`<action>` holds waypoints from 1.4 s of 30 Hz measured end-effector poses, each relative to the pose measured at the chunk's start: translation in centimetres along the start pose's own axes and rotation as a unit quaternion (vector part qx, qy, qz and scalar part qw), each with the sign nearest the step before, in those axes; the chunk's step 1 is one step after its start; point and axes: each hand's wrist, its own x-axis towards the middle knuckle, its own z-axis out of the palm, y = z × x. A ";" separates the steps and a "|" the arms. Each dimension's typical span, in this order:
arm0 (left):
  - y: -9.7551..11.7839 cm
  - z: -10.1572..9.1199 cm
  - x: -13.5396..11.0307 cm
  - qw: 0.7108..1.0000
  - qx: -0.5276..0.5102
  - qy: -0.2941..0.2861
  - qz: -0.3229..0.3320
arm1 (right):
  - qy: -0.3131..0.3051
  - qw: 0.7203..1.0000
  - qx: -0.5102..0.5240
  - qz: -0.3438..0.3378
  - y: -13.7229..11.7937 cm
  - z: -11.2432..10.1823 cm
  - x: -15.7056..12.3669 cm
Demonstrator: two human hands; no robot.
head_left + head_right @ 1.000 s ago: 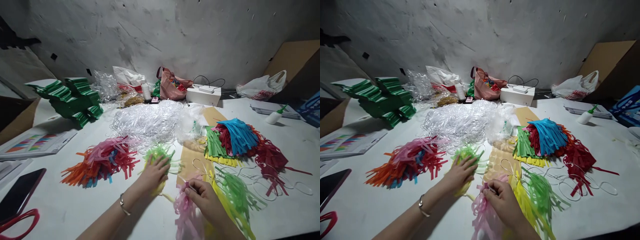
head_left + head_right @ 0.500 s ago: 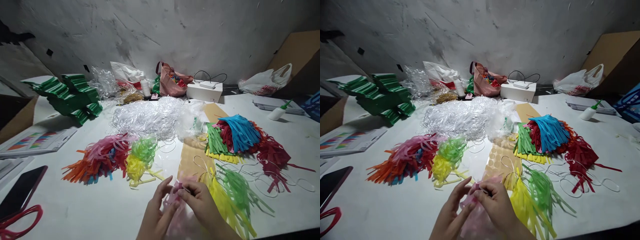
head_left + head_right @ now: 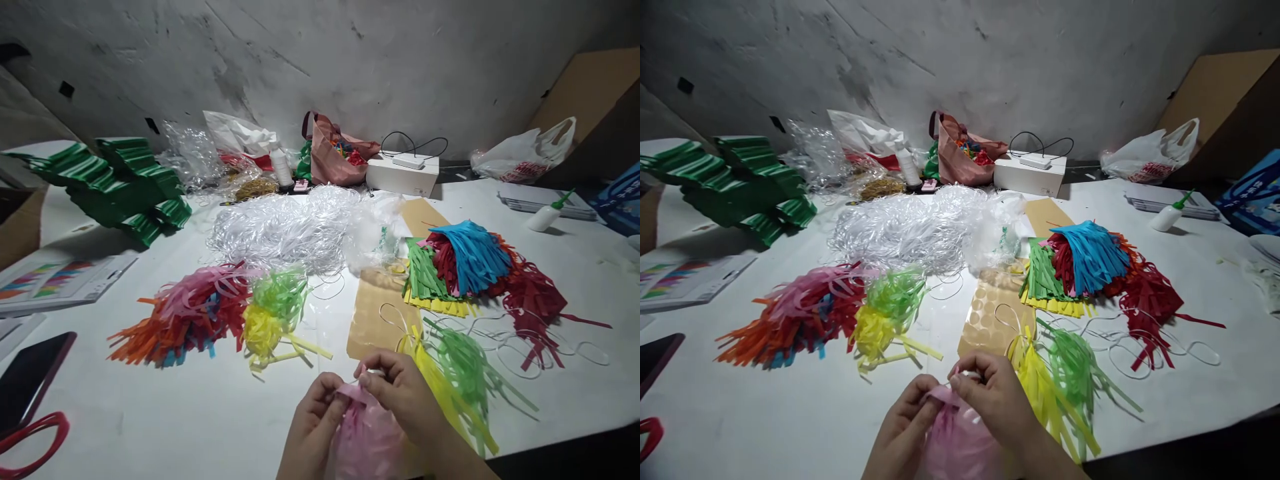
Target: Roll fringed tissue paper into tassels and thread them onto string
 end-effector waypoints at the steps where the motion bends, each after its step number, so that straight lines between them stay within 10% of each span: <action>1: 0.0 0.0 0.1 1.000 -0.013 0.016 -0.002 | 0.012 1.000 0.002 -0.007 -0.1 0.0 -0.1; 10: 0.6 -4.0 1.7 0.969 0.046 0.214 0.117 | 0.057 0.993 -0.076 -0.070 -0.3 -1.4 -0.9; 14: 1.9 -2.7 -0.2 0.934 0.262 0.065 0.233 | 0.002 0.992 -0.101 -0.071 -0.7 -1.0 -1.1; 18: 2.0 -0.1 -1.0 0.920 0.328 -0.136 0.166 | -0.025 0.993 -0.057 -0.095 -0.7 -0.8 -1.4; 23: 0.6 0.4 -0.2 0.966 0.236 -0.094 0.052 | 0.005 0.996 -0.057 -0.072 0.3 -1.0 -1.5; 42: -0.3 0.0 -0.6 0.965 0.234 -0.085 0.083 | -0.021 0.991 -0.096 -0.088 0.1 -0.4 -1.3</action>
